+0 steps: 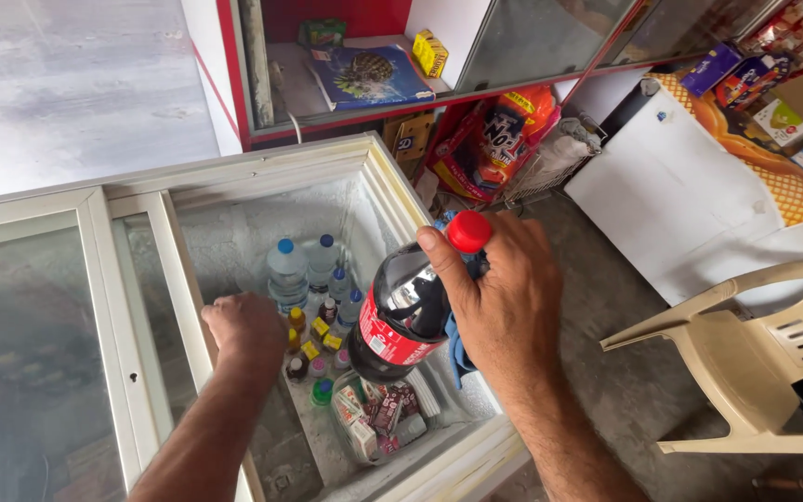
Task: Wiping beverage bottles with a cloth and placing them into a glass-top freezer.
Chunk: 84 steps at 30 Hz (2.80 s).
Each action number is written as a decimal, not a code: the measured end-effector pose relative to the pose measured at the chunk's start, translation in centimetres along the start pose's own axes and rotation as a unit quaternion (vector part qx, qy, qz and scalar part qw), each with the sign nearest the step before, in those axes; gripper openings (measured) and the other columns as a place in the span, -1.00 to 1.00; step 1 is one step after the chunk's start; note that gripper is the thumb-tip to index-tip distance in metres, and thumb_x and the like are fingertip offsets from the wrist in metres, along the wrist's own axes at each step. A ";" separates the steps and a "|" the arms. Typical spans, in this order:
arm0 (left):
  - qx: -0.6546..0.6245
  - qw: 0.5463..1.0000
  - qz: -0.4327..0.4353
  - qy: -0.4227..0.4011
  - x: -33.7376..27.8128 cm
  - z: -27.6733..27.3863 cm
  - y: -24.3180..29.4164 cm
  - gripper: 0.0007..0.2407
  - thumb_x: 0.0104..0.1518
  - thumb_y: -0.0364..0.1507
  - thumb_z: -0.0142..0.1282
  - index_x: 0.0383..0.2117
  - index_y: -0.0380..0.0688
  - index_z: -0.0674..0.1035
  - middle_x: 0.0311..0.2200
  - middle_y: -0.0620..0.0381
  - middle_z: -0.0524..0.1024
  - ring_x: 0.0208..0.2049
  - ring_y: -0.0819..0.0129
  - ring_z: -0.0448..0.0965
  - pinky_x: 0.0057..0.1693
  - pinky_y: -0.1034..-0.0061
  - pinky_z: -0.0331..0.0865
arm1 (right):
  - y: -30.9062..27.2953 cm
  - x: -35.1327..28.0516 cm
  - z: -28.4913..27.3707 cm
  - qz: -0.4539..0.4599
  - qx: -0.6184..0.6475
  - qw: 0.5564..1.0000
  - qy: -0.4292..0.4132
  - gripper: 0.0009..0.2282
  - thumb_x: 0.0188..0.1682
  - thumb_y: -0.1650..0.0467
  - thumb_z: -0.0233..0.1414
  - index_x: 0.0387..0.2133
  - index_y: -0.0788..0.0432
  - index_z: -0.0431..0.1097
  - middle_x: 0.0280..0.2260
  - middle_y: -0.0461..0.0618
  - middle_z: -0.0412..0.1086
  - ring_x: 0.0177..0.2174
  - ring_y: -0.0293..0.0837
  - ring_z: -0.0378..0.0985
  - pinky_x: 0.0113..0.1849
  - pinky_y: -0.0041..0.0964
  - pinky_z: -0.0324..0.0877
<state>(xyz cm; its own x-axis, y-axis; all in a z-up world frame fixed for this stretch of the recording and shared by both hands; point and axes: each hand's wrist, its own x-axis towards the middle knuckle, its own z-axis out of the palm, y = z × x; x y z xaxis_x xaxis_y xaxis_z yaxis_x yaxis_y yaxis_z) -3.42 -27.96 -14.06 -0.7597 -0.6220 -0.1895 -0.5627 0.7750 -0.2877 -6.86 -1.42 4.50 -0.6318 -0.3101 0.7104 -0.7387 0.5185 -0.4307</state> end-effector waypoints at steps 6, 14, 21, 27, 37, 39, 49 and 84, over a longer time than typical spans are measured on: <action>-0.603 0.741 0.296 -0.012 -0.5 -3.7 0.1 -0.55 -0.04 -0.39 0.20 0.06 -0.17 0.50 0.09 0.02 0.55 0.12 0.17 0.59 0.25 0.13 0.49 | -0.2 -0.1 2.0 -0.029 0.026 0.999 -0.001 -0.74 0.05 0.21 0.20 -0.38 0.18 0.48 -0.39 -0.02 0.45 -0.31 0.03 0.46 -0.28 -0.02 0.35; -0.567 0.724 0.388 0.055 -6.4 -10.7 0.4 -0.07 -0.31 -0.30 0.57 0.30 -0.10 0.21 0.19 -0.06 0.36 0.26 0.09 0.34 0.31 0.20 0.22 | 0.1 -0.2 4.9 -0.016 -0.003 1.000 -0.004 -0.69 0.03 0.17 0.21 -0.41 0.19 0.47 -0.41 0.00 0.44 -0.32 0.06 0.44 -0.28 0.00 0.35; -0.496 0.801 0.318 0.104 -7.1 -13.0 1.7 -0.16 -0.47 -0.21 0.62 0.12 0.06 0.39 0.03 0.07 0.51 0.05 0.10 0.59 0.17 0.22 0.47 | -0.4 -0.2 6.5 0.006 -0.017 0.999 -0.040 -0.65 -0.01 0.11 0.20 -0.37 0.18 0.54 -0.39 -0.01 0.47 -0.31 0.03 0.46 -0.27 -0.02 0.38; -0.442 0.845 0.297 0.042 -7.3 -13.7 -0.6 -0.18 -0.46 -0.31 0.58 0.11 0.10 0.38 -0.06 0.10 0.55 -0.01 0.13 0.63 0.15 0.28 0.51 | -0.9 -0.9 8.1 -0.001 -0.007 0.998 -0.061 -0.63 -0.07 0.10 0.24 -0.42 0.20 0.54 -0.42 -0.01 0.49 -0.31 0.01 0.48 -0.26 -0.03 0.40; -0.415 0.873 0.240 0.084 -6.4 -11.3 -0.4 -0.19 -0.48 -0.26 0.57 0.08 0.04 0.38 -0.14 0.03 0.56 -0.12 0.08 0.67 0.09 0.23 0.54 | 0.2 -0.5 10.0 -0.030 0.018 0.995 -0.092 -0.60 -0.13 0.10 0.28 -0.47 0.23 0.52 -0.47 -0.01 0.48 -0.34 0.00 0.48 -0.29 -0.04 0.40; -0.417 0.870 0.235 0.117 -6.1 -10.7 -0.5 -0.20 -0.52 -0.21 0.59 0.02 0.04 0.41 -0.16 0.03 0.58 -0.14 0.06 0.66 0.04 0.19 0.55 | 0.8 0.1 10.6 -0.041 0.026 0.993 -0.108 -0.56 -0.16 0.07 0.29 -0.50 0.25 0.51 -0.50 0.02 0.46 -0.38 0.03 0.47 -0.30 -0.02 0.39; -0.350 0.911 0.153 0.151 -2.0 -10.9 -1.7 -0.24 -0.45 -0.16 0.60 0.02 0.09 0.42 -0.17 0.09 0.56 -0.15 0.11 0.66 -0.03 0.19 0.56 | 2.4 4.2 15.9 -0.078 0.062 0.972 -0.214 -0.54 -0.16 0.02 0.26 -0.43 0.22 0.55 -0.44 0.06 0.47 -0.36 0.04 0.54 -0.31 -0.03 0.43; -0.511 0.831 0.043 0.216 9.4 -0.4 -3.8 -0.73 -0.02 -0.54 0.21 -0.15 -0.15 0.63 -0.08 -0.05 0.59 -0.07 -0.11 0.60 0.05 0.14 0.49 | 2.4 3.5 31.6 -0.119 0.103 0.945 -0.286 -0.71 -0.21 0.36 0.32 -0.20 0.12 0.55 -0.32 -0.05 0.54 -0.30 0.01 0.54 -0.24 -0.07 0.49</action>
